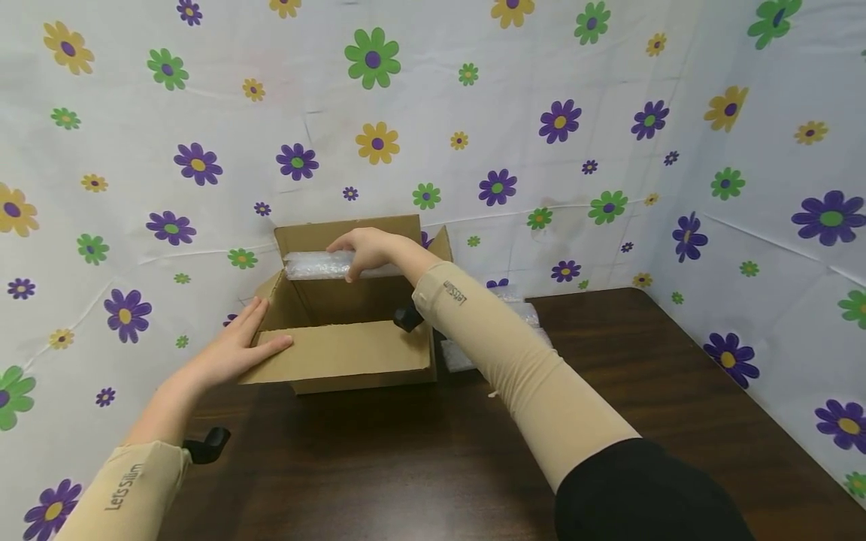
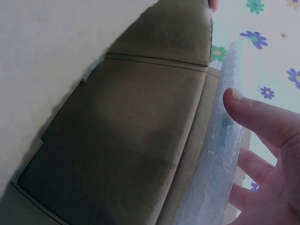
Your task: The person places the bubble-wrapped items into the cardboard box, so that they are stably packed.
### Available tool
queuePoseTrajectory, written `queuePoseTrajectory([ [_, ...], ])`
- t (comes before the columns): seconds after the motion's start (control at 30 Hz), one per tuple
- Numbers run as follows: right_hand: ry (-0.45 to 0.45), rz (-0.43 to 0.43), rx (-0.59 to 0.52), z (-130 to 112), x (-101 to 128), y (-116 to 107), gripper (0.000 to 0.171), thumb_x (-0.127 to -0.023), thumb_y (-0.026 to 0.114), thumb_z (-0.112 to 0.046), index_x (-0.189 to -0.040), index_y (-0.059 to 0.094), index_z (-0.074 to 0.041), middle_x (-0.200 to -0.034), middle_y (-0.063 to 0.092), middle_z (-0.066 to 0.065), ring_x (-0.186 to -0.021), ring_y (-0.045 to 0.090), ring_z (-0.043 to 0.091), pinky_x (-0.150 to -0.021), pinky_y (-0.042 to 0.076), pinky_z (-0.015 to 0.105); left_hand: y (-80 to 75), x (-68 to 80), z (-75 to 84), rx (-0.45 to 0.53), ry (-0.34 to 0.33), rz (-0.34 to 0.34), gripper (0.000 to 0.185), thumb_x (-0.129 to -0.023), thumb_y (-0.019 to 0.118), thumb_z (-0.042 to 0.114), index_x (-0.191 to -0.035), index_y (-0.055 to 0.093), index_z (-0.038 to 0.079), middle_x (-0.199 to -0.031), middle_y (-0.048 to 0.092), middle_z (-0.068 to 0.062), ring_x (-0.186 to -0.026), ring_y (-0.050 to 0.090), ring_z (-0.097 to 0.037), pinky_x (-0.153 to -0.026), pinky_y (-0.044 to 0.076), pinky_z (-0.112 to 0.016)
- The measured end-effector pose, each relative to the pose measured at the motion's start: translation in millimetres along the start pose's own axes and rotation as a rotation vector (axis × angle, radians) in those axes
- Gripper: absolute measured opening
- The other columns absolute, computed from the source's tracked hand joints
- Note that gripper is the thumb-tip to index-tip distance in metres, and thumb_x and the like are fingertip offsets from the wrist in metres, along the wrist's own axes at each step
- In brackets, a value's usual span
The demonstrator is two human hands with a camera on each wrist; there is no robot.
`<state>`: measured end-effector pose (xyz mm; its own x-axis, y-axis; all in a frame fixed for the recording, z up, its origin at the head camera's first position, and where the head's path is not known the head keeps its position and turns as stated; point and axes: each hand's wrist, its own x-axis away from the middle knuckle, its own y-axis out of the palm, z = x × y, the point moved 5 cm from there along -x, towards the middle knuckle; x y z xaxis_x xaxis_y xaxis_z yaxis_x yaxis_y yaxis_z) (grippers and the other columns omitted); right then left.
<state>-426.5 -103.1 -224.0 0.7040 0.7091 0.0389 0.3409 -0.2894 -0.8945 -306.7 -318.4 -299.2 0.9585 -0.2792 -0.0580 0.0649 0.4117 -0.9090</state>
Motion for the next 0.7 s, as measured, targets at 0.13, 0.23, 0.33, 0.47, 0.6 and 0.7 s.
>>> queuePoseTrajectory([
  [0.13,0.013,-0.006,-0.008,0,0,1,0.068,-0.087,0.074,-0.016,-0.147,0.044,-0.021,-0.150,0.042,0.004,-0.134,0.040,0.019,-0.105,0.037,0.030,-0.4,0.9,-1.1,-0.006,-0.004,0.004,0.095,-0.095,0.054,0.051,-0.153,0.003,-0.004,-0.157,-0.003,-0.029,-0.141,0.003,-0.051,-0.105,0.012,-0.070],
  [0.23,0.024,-0.016,-0.013,3,0,3,0.068,-0.087,0.074,-0.015,-0.147,0.044,-0.021,-0.150,0.041,0.004,-0.135,0.039,0.019,-0.106,0.036,0.029,0.0,0.6,-1.3,-0.010,0.002,0.009,0.094,-0.095,0.054,0.051,-0.153,0.004,-0.004,-0.157,-0.003,-0.029,-0.141,0.004,-0.051,-0.105,0.013,-0.071],
  [0.33,0.019,-0.023,-0.020,8,-1,6,0.068,-0.086,0.074,-0.014,-0.147,0.045,-0.021,-0.150,0.042,0.006,-0.136,0.039,0.021,-0.106,0.036,0.030,0.9,0.1,-1.4,-0.012,0.005,0.012,0.094,-0.095,0.054,0.051,-0.153,0.005,-0.004,-0.157,-0.002,-0.029,-0.141,0.005,-0.051,-0.105,0.013,-0.070],
  [0.47,0.016,-0.026,-0.022,14,-1,9,0.068,-0.086,0.075,-0.015,-0.147,0.045,-0.021,-0.148,0.044,0.008,-0.134,0.040,0.021,-0.106,0.037,0.031,1.1,-0.8,-1.4,-0.011,0.000,0.009,0.095,-0.095,0.054,0.052,-0.154,0.004,-0.003,-0.158,-0.002,-0.028,-0.141,0.005,-0.050,-0.106,0.012,-0.070],
  [0.6,0.016,-0.028,-0.032,17,-2,9,0.068,-0.086,0.075,-0.017,-0.147,0.045,-0.021,-0.147,0.044,0.007,-0.134,0.041,0.021,-0.105,0.037,0.031,0.5,-1.1,-0.4,0.005,-0.004,0.004,0.095,-0.095,0.054,0.052,-0.154,0.003,-0.002,-0.158,-0.004,-0.028,-0.142,0.003,-0.050,-0.105,0.011,-0.071],
  [0.7,0.014,-0.033,-0.042,18,-3,9,0.068,-0.086,0.075,-0.017,-0.147,0.045,-0.021,-0.148,0.044,0.006,-0.134,0.040,0.020,-0.105,0.037,0.030,0.2,-0.1,-0.6,0.015,-0.005,0.002,0.095,-0.095,0.054,0.051,-0.153,0.002,-0.003,-0.158,-0.005,-0.028,-0.142,0.002,-0.050,-0.105,0.011,-0.071],
])
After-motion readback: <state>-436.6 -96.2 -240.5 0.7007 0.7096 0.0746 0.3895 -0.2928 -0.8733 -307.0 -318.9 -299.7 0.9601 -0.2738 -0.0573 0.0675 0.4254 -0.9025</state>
